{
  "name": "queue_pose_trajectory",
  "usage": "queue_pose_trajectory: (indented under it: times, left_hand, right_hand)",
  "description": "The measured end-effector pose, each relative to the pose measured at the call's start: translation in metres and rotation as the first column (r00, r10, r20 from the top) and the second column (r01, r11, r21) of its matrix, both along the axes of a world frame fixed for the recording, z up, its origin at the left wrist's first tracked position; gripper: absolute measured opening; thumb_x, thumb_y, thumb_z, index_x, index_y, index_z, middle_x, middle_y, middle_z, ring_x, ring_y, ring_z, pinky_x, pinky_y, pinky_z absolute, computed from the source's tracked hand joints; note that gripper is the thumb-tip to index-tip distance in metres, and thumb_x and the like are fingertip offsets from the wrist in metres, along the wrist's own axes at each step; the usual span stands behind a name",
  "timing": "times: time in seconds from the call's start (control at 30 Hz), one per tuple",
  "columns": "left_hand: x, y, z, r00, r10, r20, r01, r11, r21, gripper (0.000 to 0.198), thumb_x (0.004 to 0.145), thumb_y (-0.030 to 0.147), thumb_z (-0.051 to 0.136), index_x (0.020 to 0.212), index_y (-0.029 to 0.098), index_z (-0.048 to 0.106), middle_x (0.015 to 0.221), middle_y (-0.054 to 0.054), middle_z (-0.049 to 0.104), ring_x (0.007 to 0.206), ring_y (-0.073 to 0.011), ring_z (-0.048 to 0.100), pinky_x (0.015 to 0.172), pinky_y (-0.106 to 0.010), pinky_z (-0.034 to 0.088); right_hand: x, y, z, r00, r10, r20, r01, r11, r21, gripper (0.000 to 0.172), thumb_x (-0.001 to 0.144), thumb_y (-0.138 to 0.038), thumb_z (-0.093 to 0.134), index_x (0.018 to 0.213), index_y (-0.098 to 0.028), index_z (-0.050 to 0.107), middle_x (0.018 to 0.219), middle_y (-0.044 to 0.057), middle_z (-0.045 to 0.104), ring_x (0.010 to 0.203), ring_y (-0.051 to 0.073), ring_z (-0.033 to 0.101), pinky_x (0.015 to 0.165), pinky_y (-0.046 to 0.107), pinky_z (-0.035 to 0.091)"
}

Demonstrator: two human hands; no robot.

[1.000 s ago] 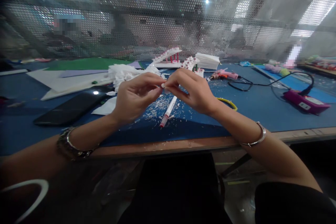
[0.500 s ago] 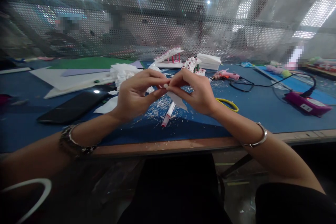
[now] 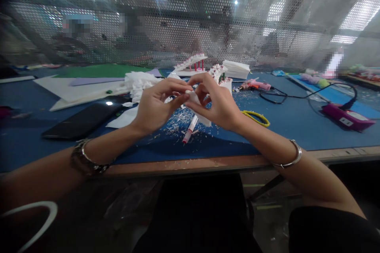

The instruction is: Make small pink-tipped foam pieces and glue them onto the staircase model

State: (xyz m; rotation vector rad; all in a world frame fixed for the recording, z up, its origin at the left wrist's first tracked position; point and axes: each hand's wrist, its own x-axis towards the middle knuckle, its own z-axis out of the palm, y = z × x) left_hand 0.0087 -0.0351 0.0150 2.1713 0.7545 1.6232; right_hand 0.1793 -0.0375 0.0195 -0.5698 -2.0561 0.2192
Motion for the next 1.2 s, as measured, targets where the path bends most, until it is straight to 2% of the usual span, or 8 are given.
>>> queue_pose_trajectory:
  times: [0.1,0.2,0.3,0.43,0.57,0.73,1.0,1.2]
  left_hand:
    - [0.0,0.003,-0.001,0.997,-0.03,0.065,0.038,0.992,-0.121,0.016,0.072,0.03,0.066,0.082,0.017,0.067,0.084,-0.004,0.067,0.077,-0.0126,0.061,0.074,-0.027,0.047]
    - [0.001,0.004,-0.001,0.988,-0.061,0.141,0.098,0.958,-0.269,0.017,0.07,0.03,0.068,0.079,0.015,0.067,0.076,-0.003,0.067,0.07,-0.0114,0.061,0.066,-0.024,0.048]
    - [0.002,0.003,0.0,0.981,-0.072,0.178,0.13,0.93,-0.344,0.016,0.069,0.029,0.068,0.075,0.015,0.066,0.073,-0.002,0.067,0.066,-0.0098,0.06,0.063,-0.022,0.047]
    - [0.002,0.004,0.0,0.979,-0.093,0.184,0.155,0.92,-0.36,0.016,0.069,0.029,0.068,0.074,0.014,0.065,0.071,-0.001,0.066,0.065,-0.0097,0.059,0.063,-0.023,0.047]
    - [0.002,0.005,-0.001,0.986,-0.1,0.133,0.14,0.93,-0.34,0.021,0.069,0.033,0.069,0.075,0.013,0.065,0.075,-0.004,0.067,0.07,-0.012,0.06,0.066,-0.025,0.047]
    - [0.001,0.008,-0.004,0.985,-0.119,0.128,0.16,0.909,-0.384,0.023,0.068,0.035,0.069,0.076,0.014,0.066,0.077,-0.004,0.068,0.072,-0.0123,0.06,0.066,-0.024,0.046]
    - [0.0,0.014,-0.008,0.949,-0.203,0.239,0.3,0.813,-0.499,0.02,0.067,0.031,0.07,0.077,0.015,0.067,0.076,-0.003,0.067,0.071,-0.0105,0.059,0.07,-0.025,0.047]
    - [-0.001,0.016,-0.009,0.932,-0.231,0.278,0.345,0.8,-0.491,0.02,0.066,0.031,0.07,0.079,0.016,0.068,0.074,-0.002,0.066,0.069,-0.0097,0.058,0.07,-0.025,0.046]
  right_hand:
    - [0.0,-0.001,0.001,1.0,-0.025,0.017,0.025,0.999,-0.022,0.023,0.081,-0.022,0.052,0.102,-0.019,0.042,0.069,-0.005,0.049,0.063,0.005,0.051,0.058,0.017,0.044]
    - [0.003,0.001,0.004,0.997,-0.003,0.071,0.004,1.0,-0.025,0.021,0.084,-0.019,0.048,0.104,-0.019,0.041,0.067,-0.005,0.045,0.063,0.005,0.048,0.058,0.017,0.043]
    - [0.006,0.003,0.006,0.991,-0.009,0.135,0.001,0.998,0.059,0.021,0.084,-0.017,0.047,0.104,-0.018,0.042,0.067,-0.005,0.046,0.061,0.005,0.047,0.058,0.018,0.041]
    - [0.008,0.004,0.007,0.984,-0.065,0.166,0.031,0.98,0.196,0.013,0.084,-0.018,0.047,0.097,-0.017,0.05,0.076,-0.001,0.056,0.065,0.005,0.05,0.062,0.019,0.042]
    - [0.006,0.002,0.008,0.975,-0.091,0.204,0.037,0.966,0.254,0.014,0.085,-0.021,0.048,0.092,-0.015,0.058,0.084,0.002,0.063,0.071,0.006,0.054,0.068,0.02,0.044]
    - [0.007,0.003,0.009,0.97,-0.124,0.21,0.055,0.95,0.307,0.015,0.084,-0.022,0.051,0.09,-0.016,0.062,0.078,0.002,0.063,0.068,0.007,0.055,0.066,0.02,0.044]
    - [0.011,0.007,0.007,0.95,-0.186,0.25,0.075,0.916,0.394,0.018,0.086,-0.019,0.047,0.095,-0.019,0.062,0.09,0.002,0.065,0.083,0.01,0.059,0.076,0.024,0.046]
    - [0.012,0.007,0.005,0.932,-0.244,0.268,0.072,0.85,0.522,0.018,0.088,-0.023,0.044,0.091,-0.018,0.061,0.087,0.004,0.063,0.086,0.013,0.057,0.077,0.028,0.048]
